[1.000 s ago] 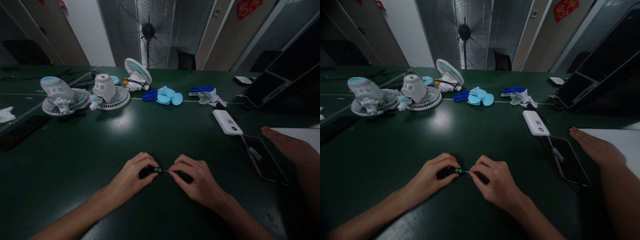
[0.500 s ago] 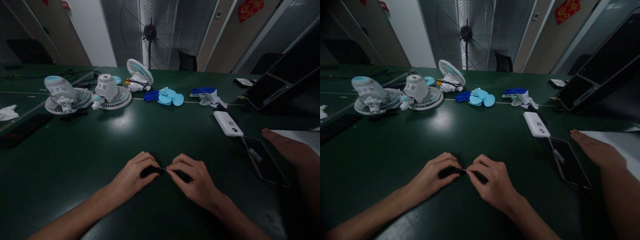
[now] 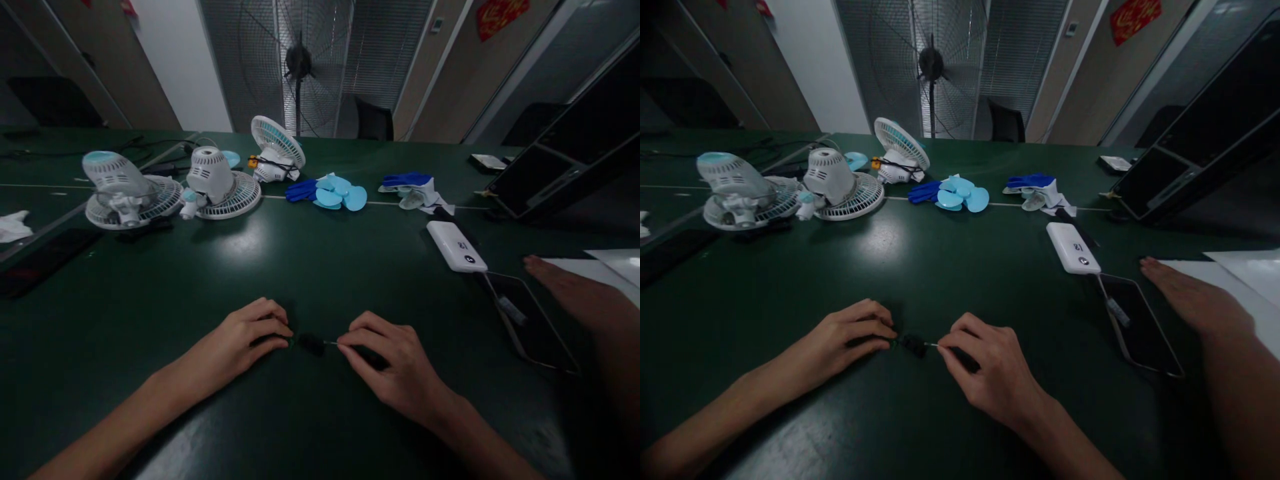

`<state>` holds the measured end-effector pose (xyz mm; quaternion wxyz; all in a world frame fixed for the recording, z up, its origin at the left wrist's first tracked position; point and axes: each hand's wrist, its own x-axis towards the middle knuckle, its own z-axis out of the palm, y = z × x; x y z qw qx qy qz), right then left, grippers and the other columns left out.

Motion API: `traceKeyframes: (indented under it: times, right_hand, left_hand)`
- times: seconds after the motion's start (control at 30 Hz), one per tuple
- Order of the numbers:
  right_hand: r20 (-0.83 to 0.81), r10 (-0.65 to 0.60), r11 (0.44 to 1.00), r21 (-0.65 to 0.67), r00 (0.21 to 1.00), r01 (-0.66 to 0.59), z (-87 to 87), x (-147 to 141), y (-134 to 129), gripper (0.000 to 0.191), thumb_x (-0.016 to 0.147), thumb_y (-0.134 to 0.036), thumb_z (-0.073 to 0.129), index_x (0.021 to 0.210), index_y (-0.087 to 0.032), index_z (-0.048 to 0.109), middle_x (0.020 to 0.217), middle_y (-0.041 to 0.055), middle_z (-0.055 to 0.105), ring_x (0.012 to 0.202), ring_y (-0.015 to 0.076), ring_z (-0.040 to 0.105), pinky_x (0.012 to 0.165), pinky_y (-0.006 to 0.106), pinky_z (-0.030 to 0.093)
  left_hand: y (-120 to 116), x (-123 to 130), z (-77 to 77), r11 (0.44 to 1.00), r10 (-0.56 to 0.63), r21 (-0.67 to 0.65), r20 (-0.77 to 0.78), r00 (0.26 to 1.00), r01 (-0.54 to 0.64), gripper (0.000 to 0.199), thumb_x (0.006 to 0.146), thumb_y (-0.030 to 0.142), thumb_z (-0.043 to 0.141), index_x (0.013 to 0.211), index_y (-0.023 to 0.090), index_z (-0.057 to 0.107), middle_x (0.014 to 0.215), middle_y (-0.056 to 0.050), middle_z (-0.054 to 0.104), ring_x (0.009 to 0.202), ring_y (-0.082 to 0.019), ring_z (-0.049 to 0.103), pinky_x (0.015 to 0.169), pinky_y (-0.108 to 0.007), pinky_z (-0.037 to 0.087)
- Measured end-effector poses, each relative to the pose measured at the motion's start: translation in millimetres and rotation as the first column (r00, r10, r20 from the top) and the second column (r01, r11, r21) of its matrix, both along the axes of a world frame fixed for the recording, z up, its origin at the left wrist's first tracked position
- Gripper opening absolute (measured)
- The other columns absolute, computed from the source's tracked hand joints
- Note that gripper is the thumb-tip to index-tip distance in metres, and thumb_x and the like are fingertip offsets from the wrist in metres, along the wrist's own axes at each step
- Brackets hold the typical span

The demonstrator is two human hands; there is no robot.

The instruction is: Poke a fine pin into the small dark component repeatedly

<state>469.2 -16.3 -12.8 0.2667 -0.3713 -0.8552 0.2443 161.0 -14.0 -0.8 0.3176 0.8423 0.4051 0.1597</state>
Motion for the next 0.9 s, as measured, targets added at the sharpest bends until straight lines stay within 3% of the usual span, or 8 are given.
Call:
traceKeyframes:
  times: [0.17,0.37,0.5,0.57,0.67,0.73,0.83,0.9]
  right_hand:
    - [-0.025,-0.011,1.0,-0.024,1.0,0.01,-0.1,2.0,2.7,0.013,0.101,-0.021,0.063,0.107,-0.025,0.074,0.099,0.002,0.069,0.081,0.0143,0.067,0.067,0.027,0.05]
    - [-0.034,-0.012,0.999,-0.038,0.999,0.011,0.4,1.2,3.5,0.013,0.1,-0.02,0.064,0.106,-0.023,0.075,0.1,0.0023,0.069,0.082,0.0145,0.068,0.069,0.027,0.053]
    - [-0.061,-0.028,0.999,-0.043,0.998,0.025,2.3,1.6,3.2,0.012,0.101,-0.023,0.063,0.104,-0.022,0.075,0.099,0.003,0.07,0.083,0.0149,0.068,0.071,0.028,0.055]
    - [-0.078,-0.027,0.998,-0.054,0.997,0.023,3.0,2.1,3.1,0.012,0.101,-0.023,0.063,0.104,-0.022,0.075,0.099,0.0031,0.07,0.083,0.0149,0.068,0.071,0.028,0.055]
    - [-0.081,-0.02,0.998,-0.065,0.997,0.015,3.1,2.7,3.5,0.012,0.101,-0.023,0.063,0.105,-0.022,0.075,0.099,0.0032,0.07,0.083,0.0151,0.069,0.071,0.028,0.056]
    - [-0.078,-0.021,0.998,-0.067,0.997,0.015,2.7,2.9,3.9,0.012,0.101,-0.024,0.063,0.104,-0.022,0.075,0.099,0.0033,0.071,0.083,0.0153,0.069,0.071,0.028,0.057]
    - [-0.092,-0.015,0.997,-0.078,0.996,0.008,1.8,2.7,4.1,0.012,0.102,-0.024,0.063,0.105,-0.022,0.075,0.1,0.0037,0.071,0.083,0.0152,0.069,0.072,0.028,0.057]
    - [-0.092,-0.021,0.997,-0.079,0.996,0.013,1.3,2.4,4.1,0.011,0.101,-0.022,0.064,0.104,-0.022,0.075,0.1,0.0036,0.071,0.084,0.0153,0.069,0.074,0.028,0.057]
  left_hand:
    - [-3.1,9.1,-2.6,1.0,-0.026,0.005,-0.031,0.999,0.026,0.042,0.104,0.037,0.057,0.146,0.037,0.057,0.131,-0.005,0.06,0.12,-0.021,0.06,0.102,-0.037,0.053]
    - [-3.3,19.2,-8.5,0.997,-0.036,0.074,-0.027,0.999,0.038,0.029,0.105,0.039,0.055,0.129,0.03,0.068,0.119,-0.006,0.062,0.111,-0.021,0.062,0.094,-0.036,0.054]
    - [7.4,1.6,-9.9,0.994,0.042,0.1,-0.016,0.999,-0.04,0.026,0.105,0.037,0.054,0.124,0.029,0.07,0.122,-0.006,0.063,0.115,-0.021,0.062,0.099,-0.036,0.053]
    - [16.7,-22.8,-10.0,0.984,0.135,0.122,-0.02,0.991,-0.132,0.027,0.105,0.038,0.055,0.124,0.028,0.071,0.123,-0.006,0.064,0.114,-0.021,0.063,0.1,-0.035,0.053]
    - [28.2,-80.0,-11.2,0.944,0.298,0.164,-0.055,0.953,-0.286,0.03,0.101,0.043,0.058,0.12,0.025,0.073,0.121,-0.006,0.067,0.106,-0.022,0.066,0.094,-0.033,0.054]
    - [31.1,-126.2,-12.7,0.874,0.46,0.223,-0.091,0.883,-0.432,0.034,0.098,0.048,0.06,0.118,0.024,0.073,0.12,-0.005,0.068,0.104,-0.023,0.067,0.09,-0.03,0.053]
    - [30.8,-189.7,-15.1,0.723,0.675,0.317,-0.132,0.726,-0.614,0.043,0.091,0.056,0.064,0.116,0.021,0.071,0.115,-0.003,0.068,0.094,-0.023,0.067,0.079,-0.026,0.051]
    - [29.5,-218.7,-15.8,0.661,0.741,0.342,-0.16,0.652,-0.668,0.049,0.088,0.059,0.066,0.12,0.021,0.07,0.111,-0.002,0.069,0.09,-0.022,0.067,0.075,-0.025,0.05]
